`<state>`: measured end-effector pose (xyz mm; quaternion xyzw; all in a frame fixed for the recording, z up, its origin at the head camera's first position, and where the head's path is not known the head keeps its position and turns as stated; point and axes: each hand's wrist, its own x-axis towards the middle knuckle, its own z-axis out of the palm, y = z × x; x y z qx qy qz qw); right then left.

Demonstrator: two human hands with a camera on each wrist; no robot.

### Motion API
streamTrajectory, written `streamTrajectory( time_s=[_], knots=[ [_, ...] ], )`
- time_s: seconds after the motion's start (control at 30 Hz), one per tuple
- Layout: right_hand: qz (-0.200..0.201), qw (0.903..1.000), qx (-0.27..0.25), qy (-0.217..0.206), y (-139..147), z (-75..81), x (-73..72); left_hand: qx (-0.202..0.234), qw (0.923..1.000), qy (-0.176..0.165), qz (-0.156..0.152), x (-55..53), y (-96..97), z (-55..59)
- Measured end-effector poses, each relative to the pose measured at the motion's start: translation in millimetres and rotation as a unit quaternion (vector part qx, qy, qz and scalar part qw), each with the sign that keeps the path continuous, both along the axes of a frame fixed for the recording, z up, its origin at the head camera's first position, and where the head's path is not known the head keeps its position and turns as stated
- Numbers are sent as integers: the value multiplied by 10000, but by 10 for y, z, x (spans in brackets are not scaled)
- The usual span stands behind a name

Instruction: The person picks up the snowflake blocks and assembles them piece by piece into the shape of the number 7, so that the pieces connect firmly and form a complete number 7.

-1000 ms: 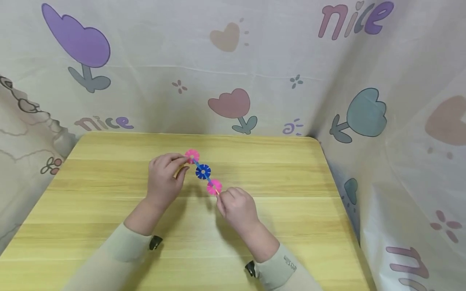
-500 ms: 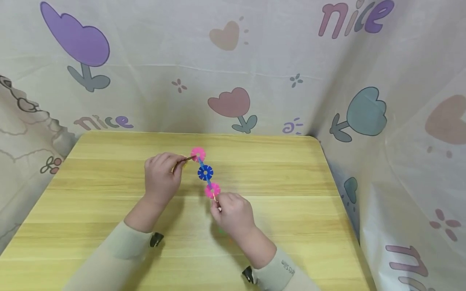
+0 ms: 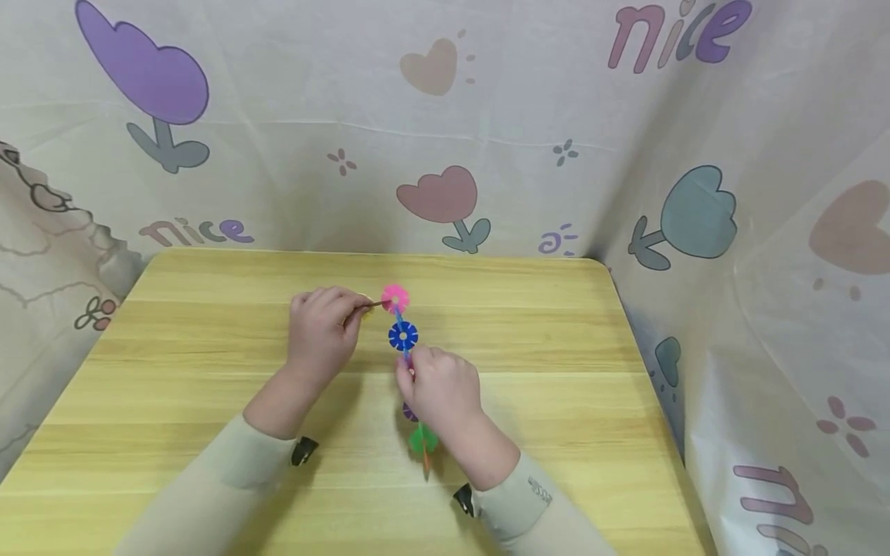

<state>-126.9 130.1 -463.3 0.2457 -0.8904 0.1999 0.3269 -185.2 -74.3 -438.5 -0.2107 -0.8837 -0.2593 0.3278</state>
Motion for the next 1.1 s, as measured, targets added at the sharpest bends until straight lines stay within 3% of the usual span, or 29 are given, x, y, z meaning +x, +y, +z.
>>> streamTrajectory(
  time_s=[0.3, 0.63, 1.1],
  knots=[
    [-72, 9995, 289, -58, 47, -13, -23, -243, 9984, 80, -503, -84, 65, -34],
    [-165, 9982, 196, -541, 154, -33, -30, -345, 9977, -57, -585, -124, 3, -121],
    [-353, 9918, 185, -1211, 208, -113, -34, -939, 9908, -894, -385, -206, 46, -306]
  ],
)
